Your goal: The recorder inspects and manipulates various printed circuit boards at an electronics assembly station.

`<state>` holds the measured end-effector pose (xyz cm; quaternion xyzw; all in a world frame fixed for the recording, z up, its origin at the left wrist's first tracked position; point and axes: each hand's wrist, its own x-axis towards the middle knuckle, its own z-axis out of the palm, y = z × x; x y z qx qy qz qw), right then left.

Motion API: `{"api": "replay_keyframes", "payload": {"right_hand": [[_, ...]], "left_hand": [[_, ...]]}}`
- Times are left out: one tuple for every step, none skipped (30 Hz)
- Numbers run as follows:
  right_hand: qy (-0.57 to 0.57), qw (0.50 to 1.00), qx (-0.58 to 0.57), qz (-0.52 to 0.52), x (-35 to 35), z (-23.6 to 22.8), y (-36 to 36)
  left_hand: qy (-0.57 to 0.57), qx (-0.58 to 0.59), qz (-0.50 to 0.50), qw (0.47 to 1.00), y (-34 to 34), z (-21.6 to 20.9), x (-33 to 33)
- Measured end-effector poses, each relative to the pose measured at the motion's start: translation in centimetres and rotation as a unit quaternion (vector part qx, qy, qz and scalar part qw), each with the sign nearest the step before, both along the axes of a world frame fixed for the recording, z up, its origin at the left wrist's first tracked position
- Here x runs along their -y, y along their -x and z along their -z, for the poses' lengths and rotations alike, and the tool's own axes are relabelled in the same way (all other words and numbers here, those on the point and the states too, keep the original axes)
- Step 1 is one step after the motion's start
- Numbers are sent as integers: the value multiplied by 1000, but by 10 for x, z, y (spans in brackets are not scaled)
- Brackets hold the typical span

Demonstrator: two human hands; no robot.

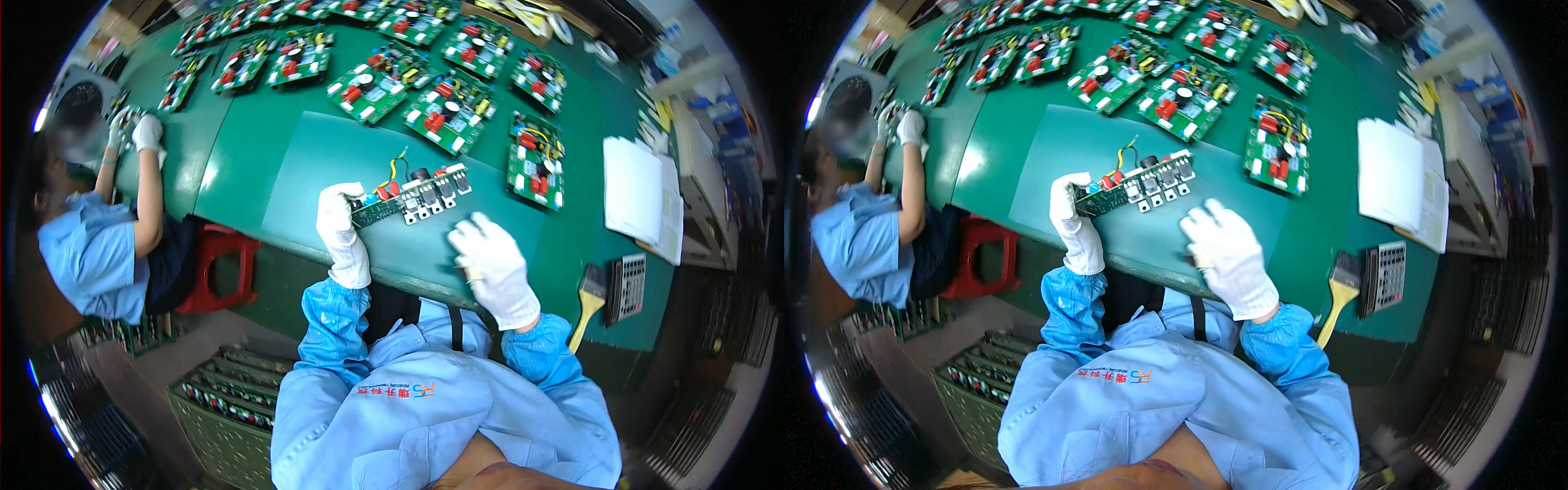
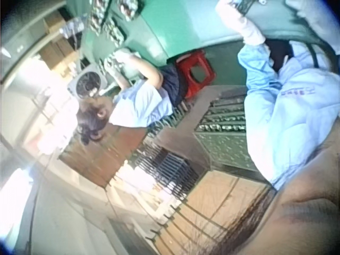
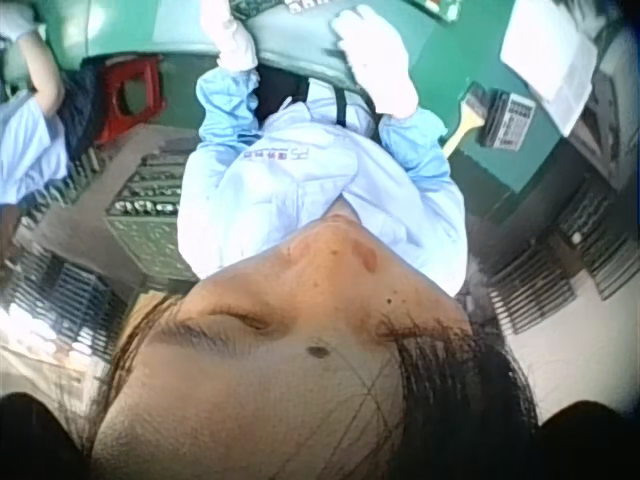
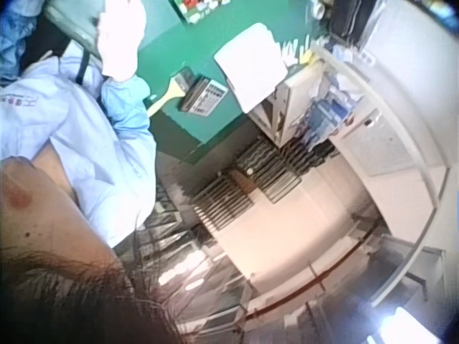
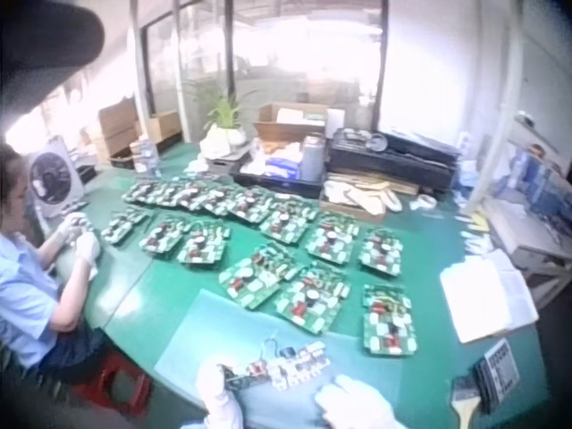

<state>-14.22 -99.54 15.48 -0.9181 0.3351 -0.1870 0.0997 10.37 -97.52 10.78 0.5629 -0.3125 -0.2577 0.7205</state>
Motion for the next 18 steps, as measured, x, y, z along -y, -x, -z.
{"api": "replay_keyframes", "payload": {"right_hand": [[-40,997,-65,-11,-12,-3,-4],[-40,996,-79,24,-20,-3,-1],[-40,993,-92,56,-26,0,3],[-2,985,-125,121,-28,5,15],[35,970,-157,184,-31,10,35],[37,949,-156,272,-36,12,54],[132,929,-180,295,-44,23,81],[126,911,-182,348,-52,19,95],[113,899,-184,382,-58,12,98],[112,909,-122,382,-64,8,96],[111,916,-60,380,-68,4,93],[103,923,-29,370,-72,0,83],[94,930,5,355,-72,-2,65],[85,935,38,342,-71,-5,42],[81,956,45,278,-72,3,29],[67,971,36,227,-70,5,13],[54,983,27,174,-68,6,-6],[51,986,25,155,-66,3,-29]], "left_hand": [[18,-4,7,1000,0,-2,1],[35,-9,14,999,0,-3,0],[54,-14,17,998,-1,-3,-1],[16,5,14,1000,-7,-2,-2],[24,15,12,1000,-8,-3,-2],[19,10,21,1000,-11,0,-3],[13,9,28,999,-15,2,-4],[19,4,38,999,-18,0,-4],[25,1,47,999,-21,-4,-5],[31,-1,53,998,-24,-6,-5],[29,-3,64,998,-29,-7,-5],[27,-5,77,997,-33,-8,-3],[26,-4,86,996,-38,-11,-1],[28,-21,92,995,-40,-15,0],[43,-28,102,993,-44,-15,4],[56,-29,109,992,-47,-12,7],[68,-31,115,991,-51,-9,8],[51,-53,115,991,-52,-5,7]]}}
